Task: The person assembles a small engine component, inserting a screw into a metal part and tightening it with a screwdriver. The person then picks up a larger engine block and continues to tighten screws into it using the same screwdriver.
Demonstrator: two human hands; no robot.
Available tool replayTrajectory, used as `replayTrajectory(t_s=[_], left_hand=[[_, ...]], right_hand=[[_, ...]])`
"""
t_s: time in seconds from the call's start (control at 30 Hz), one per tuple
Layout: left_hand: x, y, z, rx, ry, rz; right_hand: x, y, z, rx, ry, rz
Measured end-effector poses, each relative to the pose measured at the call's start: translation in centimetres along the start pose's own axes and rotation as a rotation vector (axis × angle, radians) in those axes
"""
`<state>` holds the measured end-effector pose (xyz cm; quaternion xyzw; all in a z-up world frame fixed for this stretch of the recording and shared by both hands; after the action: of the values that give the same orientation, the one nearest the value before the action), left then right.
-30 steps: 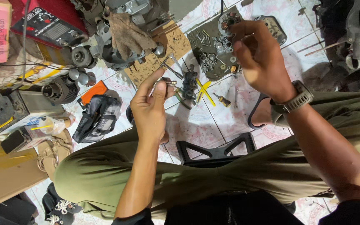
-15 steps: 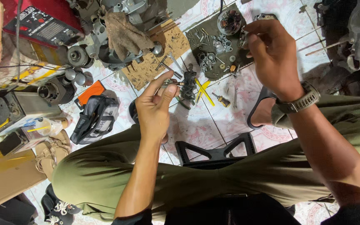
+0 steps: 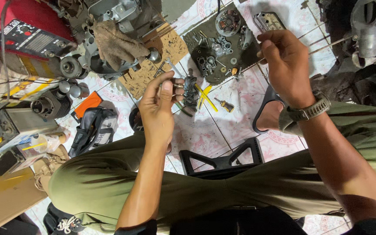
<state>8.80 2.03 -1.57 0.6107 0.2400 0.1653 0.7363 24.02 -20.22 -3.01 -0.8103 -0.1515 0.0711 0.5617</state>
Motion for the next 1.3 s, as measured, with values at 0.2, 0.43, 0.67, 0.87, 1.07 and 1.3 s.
replayTrajectory(t_s=[0.2,0.43,0.67,0.87,1.07,1.3], left_hand=[[0.0,-3.9,1.6,0.099,-0.201,-0.303],[-2.4,-9.0,3.3,0.072,-0.393,-0.363],[-4.3,-13.7,3.7,-0.009,-0.511,-0.552],[1.1,-12.9,4.0,0.438,-0.499,-0.504],[10.3,-21.9,3.2,1.049,-0.477,-0.336],[14.9,-32.4,2.3,1.436,-0.519,-0.314]], right_hand=[[-1.1,-2.6,2.7,-0.048,-0.293,-0.175],[-3.6,-3.1,5.7,0.121,-0.648,-0.080],[-5.5,-1.2,7.6,0.006,-0.899,0.002],[-3.3,3.7,5.9,-0.199,-0.729,0.102],[-0.7,2.4,2.9,-0.267,-0.503,0.142],[0.8,2.3,0.1,-0.183,-0.241,0.129]])
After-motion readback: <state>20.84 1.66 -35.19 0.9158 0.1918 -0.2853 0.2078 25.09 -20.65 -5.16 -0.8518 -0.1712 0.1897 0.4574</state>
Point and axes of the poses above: each hand's wrist, its own x-axis towards the middle knuckle, its own z-axis out of the palm, y = z × x, the point moved 7 cm from there along x, towards the middle knuckle, and after that the axes turned 1 degree about x, right-handed, at the moved point
